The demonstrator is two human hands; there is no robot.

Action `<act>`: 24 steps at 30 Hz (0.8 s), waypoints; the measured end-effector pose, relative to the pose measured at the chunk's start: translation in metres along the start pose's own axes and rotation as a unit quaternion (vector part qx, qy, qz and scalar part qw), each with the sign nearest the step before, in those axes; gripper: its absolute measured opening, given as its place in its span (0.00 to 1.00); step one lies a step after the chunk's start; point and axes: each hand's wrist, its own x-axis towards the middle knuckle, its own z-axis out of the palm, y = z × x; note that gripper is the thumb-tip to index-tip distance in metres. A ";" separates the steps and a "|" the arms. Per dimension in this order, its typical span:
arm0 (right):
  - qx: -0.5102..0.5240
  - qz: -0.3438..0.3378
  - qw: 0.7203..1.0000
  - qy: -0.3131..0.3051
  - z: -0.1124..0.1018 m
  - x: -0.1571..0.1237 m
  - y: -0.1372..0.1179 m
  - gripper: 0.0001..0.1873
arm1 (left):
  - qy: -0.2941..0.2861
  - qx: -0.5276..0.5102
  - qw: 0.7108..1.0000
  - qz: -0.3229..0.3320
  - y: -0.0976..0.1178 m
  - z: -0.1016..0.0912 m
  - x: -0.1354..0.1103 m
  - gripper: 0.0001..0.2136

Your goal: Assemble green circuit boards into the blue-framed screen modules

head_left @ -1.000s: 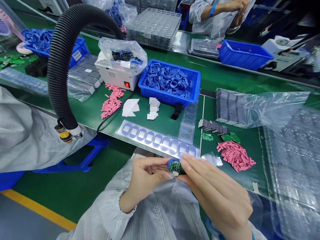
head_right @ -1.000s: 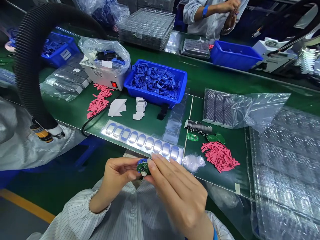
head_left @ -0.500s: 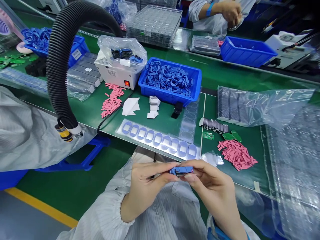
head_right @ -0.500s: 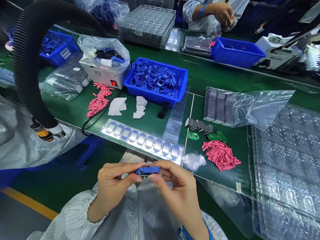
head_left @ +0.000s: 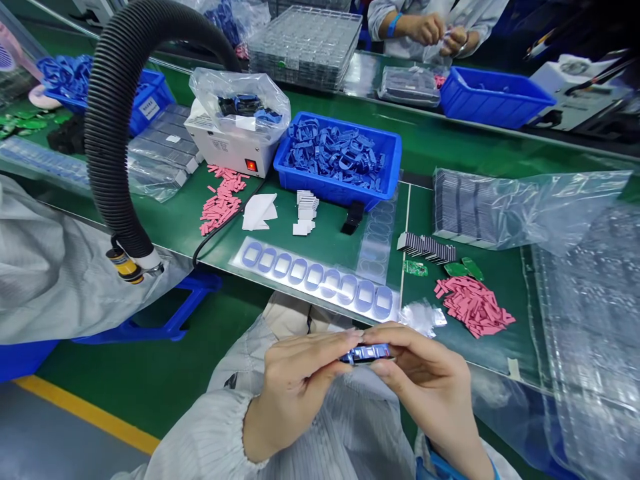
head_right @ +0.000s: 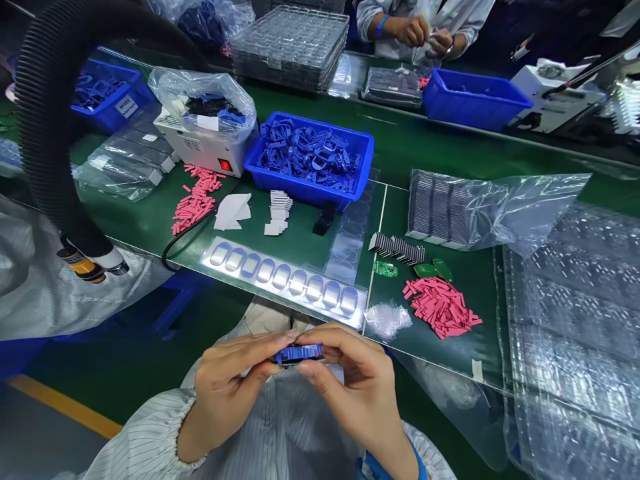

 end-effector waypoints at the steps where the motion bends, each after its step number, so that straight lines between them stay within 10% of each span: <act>1: 0.007 -0.001 1.000 -0.002 0.000 0.000 0.000 0.07 | 0.002 0.004 1.000 0.006 0.000 0.001 -0.001 0.16; 24: 0.099 0.045 0.994 0.002 0.004 0.002 -0.005 0.11 | 0.021 0.070 0.993 0.092 -0.006 0.009 -0.008 0.17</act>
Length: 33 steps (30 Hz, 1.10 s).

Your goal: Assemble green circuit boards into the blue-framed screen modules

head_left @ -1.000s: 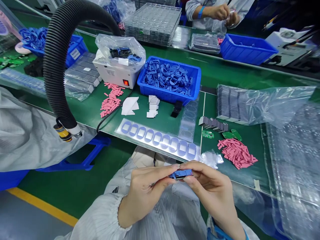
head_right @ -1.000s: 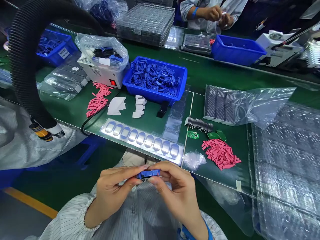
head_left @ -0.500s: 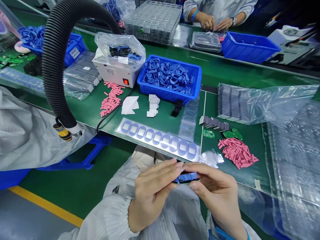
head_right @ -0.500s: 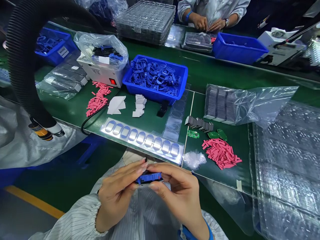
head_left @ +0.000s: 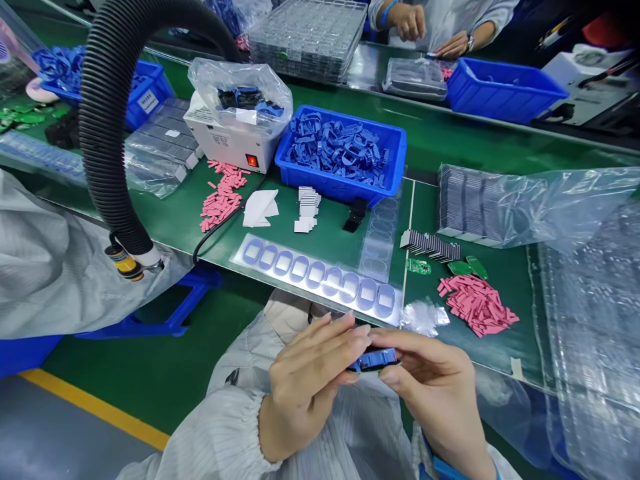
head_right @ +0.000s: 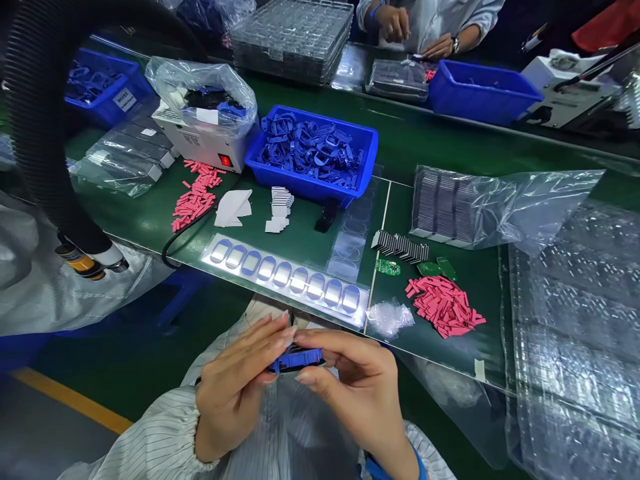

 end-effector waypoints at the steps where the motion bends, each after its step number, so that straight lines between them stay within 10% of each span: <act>1: -0.001 -0.001 1.000 0.003 0.000 0.000 0.001 0.11 | -0.002 -0.008 1.000 -0.006 0.001 0.000 0.000 0.17; 7: -0.031 0.004 0.999 0.033 0.002 0.001 0.004 0.07 | 0.033 -0.117 0.979 -0.165 0.004 0.003 0.002 0.17; 14: -0.115 -0.040 0.991 0.052 0.003 0.000 0.005 0.07 | 0.039 -0.081 0.984 -0.151 0.003 0.001 0.015 0.14; 24: -0.298 -0.173 0.938 0.039 -0.010 0.001 0.011 0.24 | 0.065 -0.197 0.906 -0.369 0.002 0.002 0.026 0.10; 28: -0.381 -0.246 0.891 -0.032 -0.019 0.003 0.002 0.30 | 0.055 -0.265 0.885 -0.378 -0.001 0.000 0.027 0.09; 33: -0.369 -0.224 0.901 -0.038 -0.021 0.001 -0.001 0.30 | -0.006 -0.305 0.895 -0.326 -0.003 -0.006 0.029 0.18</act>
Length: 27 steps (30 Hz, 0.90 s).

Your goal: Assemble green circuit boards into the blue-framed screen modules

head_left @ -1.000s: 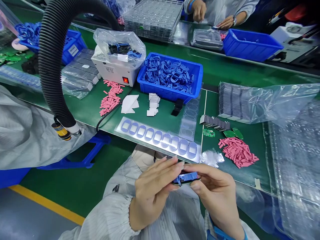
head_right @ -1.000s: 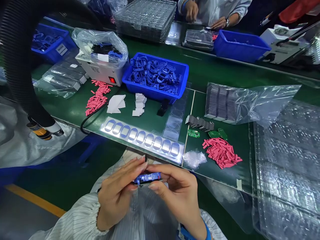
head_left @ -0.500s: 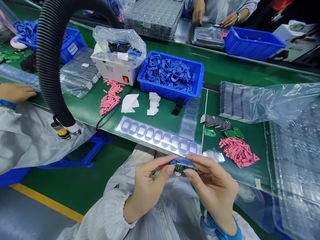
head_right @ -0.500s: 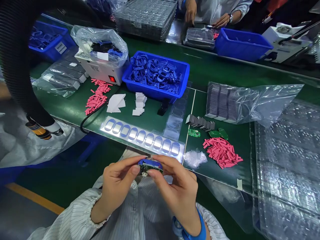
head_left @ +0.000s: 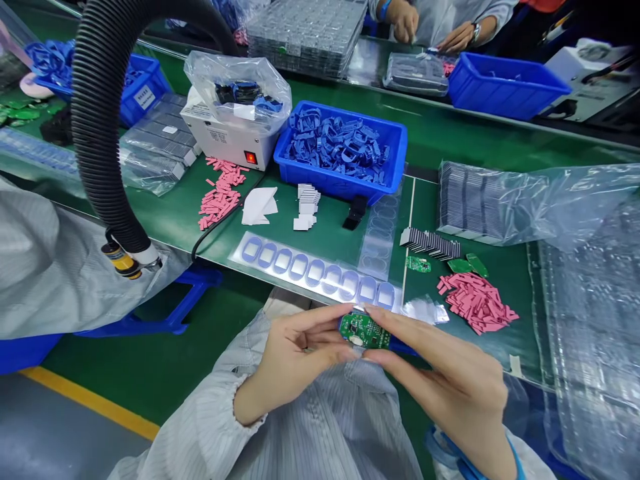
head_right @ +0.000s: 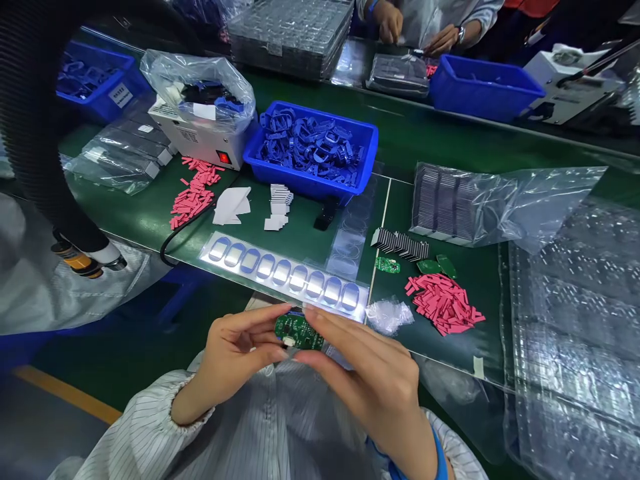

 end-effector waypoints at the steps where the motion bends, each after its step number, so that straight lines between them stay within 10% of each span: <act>1: 0.010 0.005 1.000 -0.004 0.000 -0.001 0.000 0.30 | 0.002 0.013 1.000 0.008 0.001 -0.001 0.000 0.18; 14: -0.052 -0.056 0.997 -0.015 -0.005 -0.003 -0.005 0.36 | 0.009 0.186 0.969 0.162 0.000 -0.007 -0.001 0.20; 22: -0.123 -0.076 0.990 -0.008 -0.001 -0.010 -0.004 0.39 | 0.044 0.020 0.999 -0.010 0.002 0.005 -0.004 0.14; 27: 0.002 -0.004 0.999 0.033 0.013 -0.012 -0.005 0.34 | 0.100 0.028 0.994 -0.023 0.000 0.008 -0.006 0.08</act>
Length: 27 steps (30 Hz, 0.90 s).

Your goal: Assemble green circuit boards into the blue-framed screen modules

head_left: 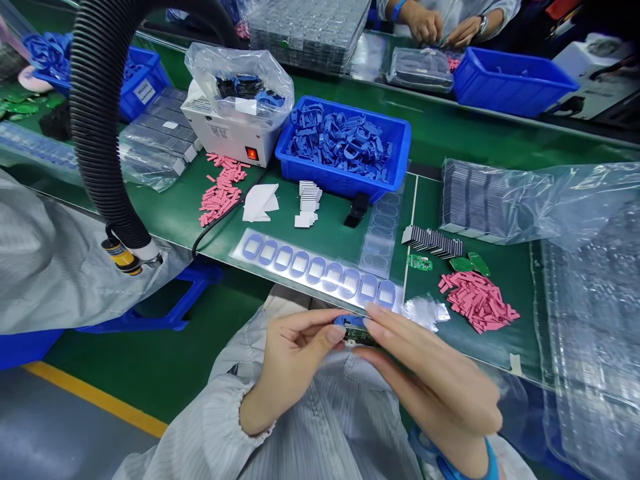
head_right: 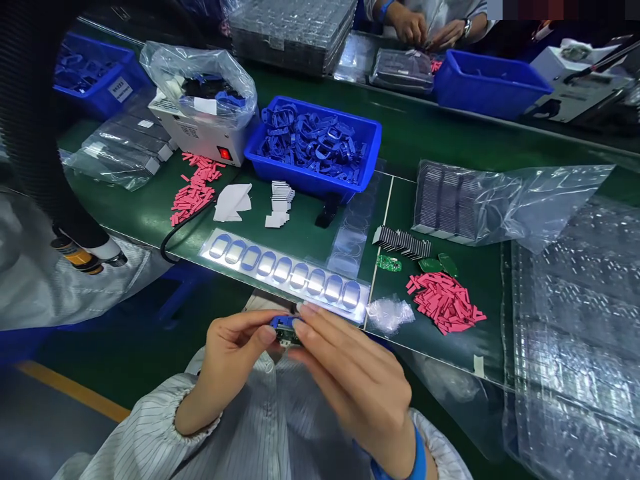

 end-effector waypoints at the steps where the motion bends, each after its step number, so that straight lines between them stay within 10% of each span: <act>1: 0.048 0.043 0.998 0.024 0.003 0.000 -0.001 0.31 | 0.001 0.013 1.000 0.015 0.000 0.000 -0.001 0.07; 6: 0.202 0.209 0.955 0.055 0.008 0.012 -0.009 0.07 | -0.010 0.098 0.990 0.105 0.000 0.000 -0.006 0.08; 15: 0.246 0.211 0.945 0.032 0.002 0.017 -0.014 0.08 | -0.068 0.139 0.954 0.258 -0.005 -0.003 -0.007 0.15; 27: 0.227 0.230 0.946 -0.013 0.001 0.009 0.000 0.08 | -0.029 0.117 0.985 0.120 0.002 -0.002 -0.007 0.11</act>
